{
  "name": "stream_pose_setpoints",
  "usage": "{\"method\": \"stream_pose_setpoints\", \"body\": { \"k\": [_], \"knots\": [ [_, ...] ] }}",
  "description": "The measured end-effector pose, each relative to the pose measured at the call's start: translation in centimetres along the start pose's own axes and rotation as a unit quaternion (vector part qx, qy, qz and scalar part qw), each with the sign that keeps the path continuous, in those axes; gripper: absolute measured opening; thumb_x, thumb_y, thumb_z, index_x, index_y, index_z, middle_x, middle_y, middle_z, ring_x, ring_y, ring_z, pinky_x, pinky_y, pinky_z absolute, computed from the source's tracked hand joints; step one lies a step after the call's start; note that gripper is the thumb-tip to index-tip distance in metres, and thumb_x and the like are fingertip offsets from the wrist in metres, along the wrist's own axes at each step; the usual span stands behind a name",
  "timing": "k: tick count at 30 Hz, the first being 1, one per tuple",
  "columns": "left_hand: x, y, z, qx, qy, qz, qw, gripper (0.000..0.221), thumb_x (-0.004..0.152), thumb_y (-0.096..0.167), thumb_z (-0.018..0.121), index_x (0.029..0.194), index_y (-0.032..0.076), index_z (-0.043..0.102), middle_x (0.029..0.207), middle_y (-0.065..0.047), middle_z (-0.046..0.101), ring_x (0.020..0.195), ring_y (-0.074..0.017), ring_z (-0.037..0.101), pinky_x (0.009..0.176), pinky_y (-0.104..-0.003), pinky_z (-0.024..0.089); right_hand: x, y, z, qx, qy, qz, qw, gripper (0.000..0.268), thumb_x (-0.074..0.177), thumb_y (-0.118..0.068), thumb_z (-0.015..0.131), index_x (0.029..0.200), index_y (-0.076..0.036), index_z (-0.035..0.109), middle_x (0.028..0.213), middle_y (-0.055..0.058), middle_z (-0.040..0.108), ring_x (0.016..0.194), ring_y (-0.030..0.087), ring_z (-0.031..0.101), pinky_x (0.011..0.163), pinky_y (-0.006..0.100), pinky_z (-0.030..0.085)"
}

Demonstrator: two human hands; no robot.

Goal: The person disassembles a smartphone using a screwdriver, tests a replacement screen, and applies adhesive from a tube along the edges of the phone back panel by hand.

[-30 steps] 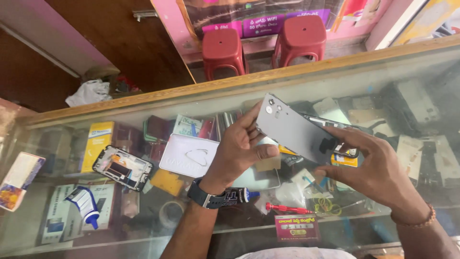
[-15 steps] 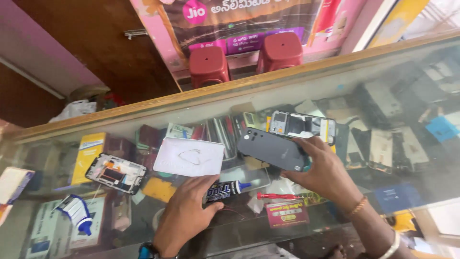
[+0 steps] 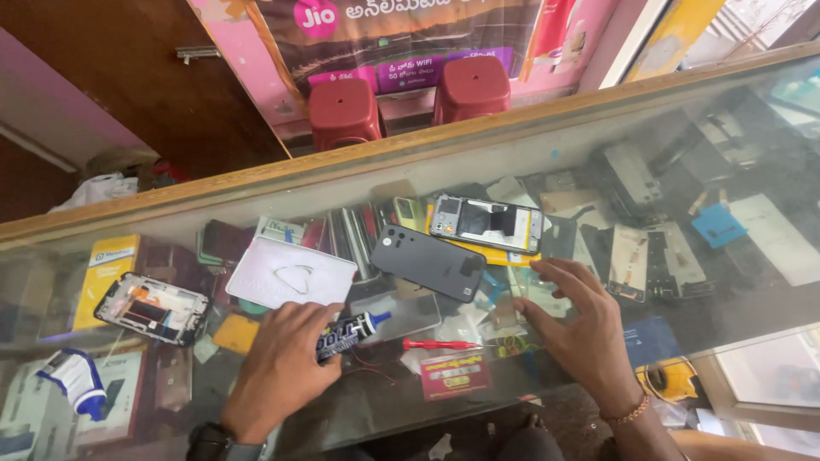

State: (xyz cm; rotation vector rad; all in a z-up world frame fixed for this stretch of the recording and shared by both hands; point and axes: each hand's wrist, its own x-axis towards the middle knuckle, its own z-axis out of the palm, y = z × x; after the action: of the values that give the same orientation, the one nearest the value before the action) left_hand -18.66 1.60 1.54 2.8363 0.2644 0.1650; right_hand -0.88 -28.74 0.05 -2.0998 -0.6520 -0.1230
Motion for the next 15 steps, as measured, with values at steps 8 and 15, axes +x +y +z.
{"method": "stream_pose_setpoints", "body": {
  "k": [8, 15],
  "knots": [
    [-3.3, 7.8, -2.0, -0.095, 0.095, -0.156, 0.979, 0.055, 0.065, 0.017, 0.083, 0.118, 0.010, 0.069, 0.115, -0.010, 0.073, 0.103, -0.0312, 0.069, 0.084, -0.041, 0.055, 1.0, 2.1, -4.8, 0.088, -0.103, -0.027, 0.990, 0.030, 0.079, -0.010, 0.080, 0.108, -0.005, 0.076, 0.106, 0.008, 0.077, 0.086, 0.019, 0.074, 0.074, 0.031, 0.058],
    [-5.7, 8.0, -3.2, -0.184, 0.108, -0.221, 0.952, 0.059, 0.065, 0.015, 0.087, 0.121, 0.009, 0.069, 0.112, -0.010, 0.077, 0.099, -0.0236, 0.075, 0.082, -0.035, 0.057, 3.1, 0.0, 1.2, 0.096, -0.223, -0.073, 0.967, 0.019, 0.083, -0.009, 0.073, 0.101, -0.006, 0.077, 0.100, 0.009, 0.075, 0.082, 0.023, 0.075, 0.070, 0.034, 0.059]
  ]
}}
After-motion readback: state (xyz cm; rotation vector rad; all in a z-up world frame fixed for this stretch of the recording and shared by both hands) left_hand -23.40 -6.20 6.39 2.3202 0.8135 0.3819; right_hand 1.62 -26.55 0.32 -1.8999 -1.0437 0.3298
